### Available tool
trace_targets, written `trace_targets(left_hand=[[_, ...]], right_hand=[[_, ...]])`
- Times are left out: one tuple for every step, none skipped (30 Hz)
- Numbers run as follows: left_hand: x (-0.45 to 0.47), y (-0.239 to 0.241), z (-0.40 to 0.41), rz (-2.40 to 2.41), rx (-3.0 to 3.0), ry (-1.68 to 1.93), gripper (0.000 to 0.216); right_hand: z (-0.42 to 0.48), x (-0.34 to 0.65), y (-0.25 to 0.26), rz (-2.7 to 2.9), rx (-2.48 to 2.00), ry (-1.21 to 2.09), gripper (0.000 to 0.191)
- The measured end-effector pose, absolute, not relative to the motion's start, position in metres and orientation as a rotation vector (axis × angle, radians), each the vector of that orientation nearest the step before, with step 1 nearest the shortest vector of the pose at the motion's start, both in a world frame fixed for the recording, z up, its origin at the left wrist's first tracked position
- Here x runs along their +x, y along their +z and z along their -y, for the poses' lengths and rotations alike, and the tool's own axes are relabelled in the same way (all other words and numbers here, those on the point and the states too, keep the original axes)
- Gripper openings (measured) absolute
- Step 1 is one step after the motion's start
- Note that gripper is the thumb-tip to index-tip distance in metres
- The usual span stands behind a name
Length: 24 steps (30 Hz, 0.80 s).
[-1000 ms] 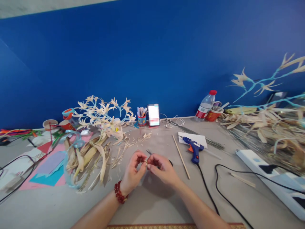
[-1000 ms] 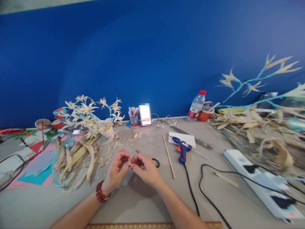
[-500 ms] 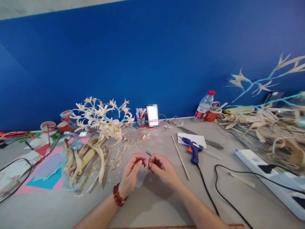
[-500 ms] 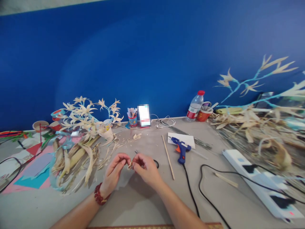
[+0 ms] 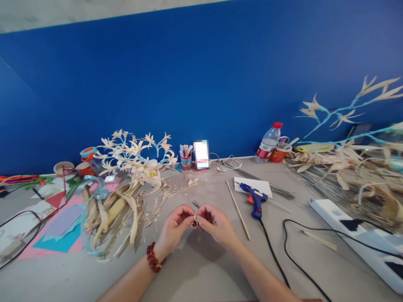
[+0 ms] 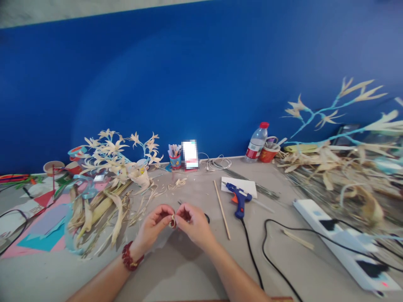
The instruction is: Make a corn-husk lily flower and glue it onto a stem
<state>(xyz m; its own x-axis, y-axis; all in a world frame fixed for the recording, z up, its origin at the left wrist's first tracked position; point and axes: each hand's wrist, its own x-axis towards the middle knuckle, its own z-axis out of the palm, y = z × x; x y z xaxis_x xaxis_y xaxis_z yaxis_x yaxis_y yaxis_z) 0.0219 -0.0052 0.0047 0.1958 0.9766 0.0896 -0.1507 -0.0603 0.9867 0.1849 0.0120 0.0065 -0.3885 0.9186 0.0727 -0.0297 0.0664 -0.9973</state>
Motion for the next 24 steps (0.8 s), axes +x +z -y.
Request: trace_targets(left_hand=[[0.022, 0.005, 0.005, -0.902, 1.224, 1.158, 0.013], [0.022, 0.005, 0.005, -0.884, 1.204, 1.142, 0.013], [0.021, 0.006, 0.004, -0.865, 1.185, 1.132, 0.012], [0.021, 0.006, 0.004, -0.849, 1.167, 1.125, 0.012], [0.021, 0.007, 0.004, -0.835, 1.150, 1.122, 0.012], [0.021, 0.007, 0.005, -0.826, 1.135, 1.124, 0.012], [0.021, 0.008, 0.005, -0.822, 1.122, 1.129, 0.012], [0.021, 0.008, 0.005, -0.825, 1.115, 1.140, 0.012], [0.022, 0.008, 0.005, -0.832, 1.114, 1.154, 0.013], [0.022, 0.008, 0.006, -0.840, 1.119, 1.166, 0.013], [0.022, 0.008, 0.006, -0.848, 1.125, 1.175, 0.013], [0.022, 0.008, 0.006, -0.855, 1.128, 1.181, 0.014], [0.022, 0.007, 0.005, -0.858, 1.129, 1.184, 0.014], [0.022, 0.007, 0.005, -0.858, 1.126, 1.185, 0.014], [0.022, 0.007, 0.005, -0.856, 1.118, 1.187, 0.014], [0.022, 0.008, 0.005, -0.854, 1.106, 1.189, 0.015], [0.022, 0.008, 0.005, -0.852, 1.092, 1.190, 0.015], [0.022, 0.009, 0.005, -0.847, 1.078, 1.187, 0.015], [0.022, 0.011, 0.006, -0.840, 1.060, 1.179, 0.016], [0.022, 0.012, 0.006, -0.832, 1.041, 1.167, 0.017], [0.022, 0.013, 0.006, -0.822, 1.021, 1.152, 0.018], [0.022, 0.014, 0.006, -0.814, 1.005, 1.140, 0.018], [0.022, 0.015, 0.007, -0.808, 0.993, 1.132, 0.019], [0.022, 0.015, 0.007, -0.806, 0.986, 1.129, 0.018]], right_hand=[[-0.012, 0.185, 0.007, 1.494, -0.918, 1.472, 0.013], [-0.012, 0.185, 0.007, 1.468, -0.901, 1.505, 0.016], [-0.013, 0.185, 0.007, 1.439, -0.880, 1.540, 0.019], [-0.013, 0.185, 0.008, 1.412, -0.857, 1.576, 0.021], [-0.013, 0.185, 0.009, 1.391, -0.837, 1.605, 0.024], [-0.013, 0.185, 0.010, 1.376, -0.825, 1.626, 0.025], [-0.013, 0.185, 0.011, 1.365, -0.818, 1.643, 0.027], [-0.013, 0.185, 0.012, 1.359, -0.810, 1.660, 0.027], [-0.014, 0.185, 0.013, 1.353, -0.797, 1.680, 0.028], [-0.014, 0.185, 0.014, 1.346, -0.779, 1.703, 0.028], [-0.014, 0.185, 0.014, 1.340, -0.757, 1.725, 0.028], [-0.014, 0.185, 0.014, 1.332, -0.737, 1.742, 0.028], [-0.014, 0.185, 0.014, 1.325, -0.726, 1.752, 0.027], [-0.014, 0.186, 0.014, 1.318, -0.723, 1.755, 0.026], [-0.014, 0.186, 0.013, 1.311, -0.726, 1.753, 0.025], [-0.014, 0.187, 0.013, 1.305, -0.733, 1.750, 0.024], [-0.014, 0.187, 0.013, 1.297, -0.742, 1.748, 0.022], [-0.014, 0.188, 0.012, 1.286, -0.749, 1.749, 0.021], [-0.014, 0.188, 0.012, 1.273, -0.756, 1.752, 0.020], [-0.015, 0.188, 0.012, 1.258, -0.761, 1.757, 0.020], [-0.015, 0.189, 0.012, 1.246, -0.759, 1.765, 0.019], [-0.015, 0.188, 0.011, 1.237, -0.750, 1.775, 0.018], [-0.015, 0.188, 0.011, 1.235, -0.731, 1.789, 0.018], [-0.015, 0.187, 0.011, 1.237, -0.711, 1.799, 0.019]])
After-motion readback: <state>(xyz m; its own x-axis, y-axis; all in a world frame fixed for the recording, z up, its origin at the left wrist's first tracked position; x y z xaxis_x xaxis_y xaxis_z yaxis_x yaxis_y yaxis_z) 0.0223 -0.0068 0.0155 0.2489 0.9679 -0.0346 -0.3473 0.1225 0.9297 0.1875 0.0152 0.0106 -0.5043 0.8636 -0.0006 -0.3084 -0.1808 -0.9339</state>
